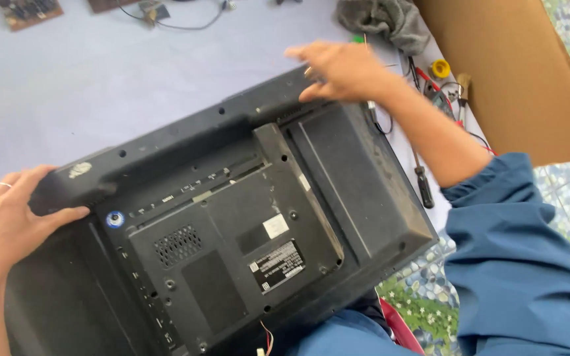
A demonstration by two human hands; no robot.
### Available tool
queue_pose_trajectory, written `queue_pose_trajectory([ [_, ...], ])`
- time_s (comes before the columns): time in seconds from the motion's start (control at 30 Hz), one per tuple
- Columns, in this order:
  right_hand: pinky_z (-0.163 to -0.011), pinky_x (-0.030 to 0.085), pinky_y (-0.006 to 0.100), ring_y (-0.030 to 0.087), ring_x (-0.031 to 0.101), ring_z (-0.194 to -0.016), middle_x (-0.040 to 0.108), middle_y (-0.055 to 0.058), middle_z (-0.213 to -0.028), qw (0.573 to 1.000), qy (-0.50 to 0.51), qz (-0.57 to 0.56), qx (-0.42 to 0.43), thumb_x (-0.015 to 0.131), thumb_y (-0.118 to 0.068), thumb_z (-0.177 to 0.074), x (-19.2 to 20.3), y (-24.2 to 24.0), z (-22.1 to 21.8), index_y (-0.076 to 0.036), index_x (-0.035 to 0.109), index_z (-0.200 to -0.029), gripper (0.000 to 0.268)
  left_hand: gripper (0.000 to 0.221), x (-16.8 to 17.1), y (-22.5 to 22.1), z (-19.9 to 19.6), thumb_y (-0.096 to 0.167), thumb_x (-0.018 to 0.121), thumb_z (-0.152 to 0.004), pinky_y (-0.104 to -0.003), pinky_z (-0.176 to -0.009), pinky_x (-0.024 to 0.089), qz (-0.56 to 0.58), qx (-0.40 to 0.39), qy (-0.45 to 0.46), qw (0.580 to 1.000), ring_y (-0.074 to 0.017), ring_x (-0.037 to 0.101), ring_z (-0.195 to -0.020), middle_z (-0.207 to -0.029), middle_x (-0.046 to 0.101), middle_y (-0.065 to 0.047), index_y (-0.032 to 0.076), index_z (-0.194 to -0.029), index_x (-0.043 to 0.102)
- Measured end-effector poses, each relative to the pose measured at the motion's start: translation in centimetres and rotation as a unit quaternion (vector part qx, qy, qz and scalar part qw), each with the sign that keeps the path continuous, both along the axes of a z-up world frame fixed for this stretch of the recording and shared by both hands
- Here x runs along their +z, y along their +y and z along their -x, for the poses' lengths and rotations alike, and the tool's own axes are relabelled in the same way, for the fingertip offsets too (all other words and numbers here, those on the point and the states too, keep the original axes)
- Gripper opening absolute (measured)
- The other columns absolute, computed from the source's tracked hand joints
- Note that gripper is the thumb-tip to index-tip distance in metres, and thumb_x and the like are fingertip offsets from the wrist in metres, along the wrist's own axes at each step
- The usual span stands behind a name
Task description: Disassembling a television by removing multiple screws from the back panel using a manual screwdriver.
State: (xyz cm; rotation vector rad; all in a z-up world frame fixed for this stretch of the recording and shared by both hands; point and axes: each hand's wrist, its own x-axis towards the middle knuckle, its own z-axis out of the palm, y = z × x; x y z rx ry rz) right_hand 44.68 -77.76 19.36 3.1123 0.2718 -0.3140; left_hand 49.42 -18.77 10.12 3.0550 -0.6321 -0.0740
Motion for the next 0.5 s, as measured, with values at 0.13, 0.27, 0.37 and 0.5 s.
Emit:
queue_pose_trajectory([
  [0.13,-0.084,0.049,0.051,0.037,0.063,-0.114,0.068,0.012,-0.129,0.996,-0.048,-0.067,-0.030,0.073,-0.044,-0.091,0.4,-9.2,7.7,-0.013,0.055,-0.148,0.068,0.082,5.2,-5.9,5.3,0.040,0.073,-0.085,-0.068,-0.113,0.040,0.093,-0.113,-0.093,0.985,-0.0466,0.047,-0.154,-0.163,0.056,-0.027,0.008,-0.159,0.057],
  [0.27,-0.088,0.049,0.039,0.028,0.069,-0.100,0.073,0.009,-0.110,0.987,-0.020,-0.127,-0.096,0.078,-0.040,-0.087,-4.1,-13.7,17.3,-0.016,0.068,-0.133,0.053,0.077,9.8,-15.9,14.7,0.048,0.078,-0.075,-0.050,-0.119,0.040,0.170,-0.179,-0.035,0.968,-0.0368,0.048,-0.148,-0.152,0.058,-0.015,0.016,-0.143,0.060],
  [0.37,-0.083,0.053,0.044,0.025,0.068,-0.103,0.066,0.002,-0.121,0.983,-0.019,-0.110,-0.144,0.071,-0.044,-0.091,-6.8,-12.7,20.7,-0.028,0.063,-0.138,0.050,0.083,9.0,-20.8,20.5,0.065,0.077,-0.072,-0.052,-0.121,0.037,0.176,-0.258,-0.052,0.949,-0.0347,0.045,-0.149,-0.155,0.052,-0.013,0.021,-0.140,0.059],
  [0.5,-0.066,0.056,0.050,0.028,0.071,-0.091,0.060,-0.002,-0.126,0.973,-0.095,-0.100,-0.186,0.056,-0.051,-0.101,-9.0,-12.0,18.7,-0.044,0.053,-0.146,0.046,0.084,5.7,-23.6,25.3,0.076,0.070,-0.074,-0.053,-0.115,0.044,0.142,-0.258,-0.078,0.952,-0.0350,0.050,-0.144,-0.157,0.051,-0.011,0.028,-0.143,0.056],
])
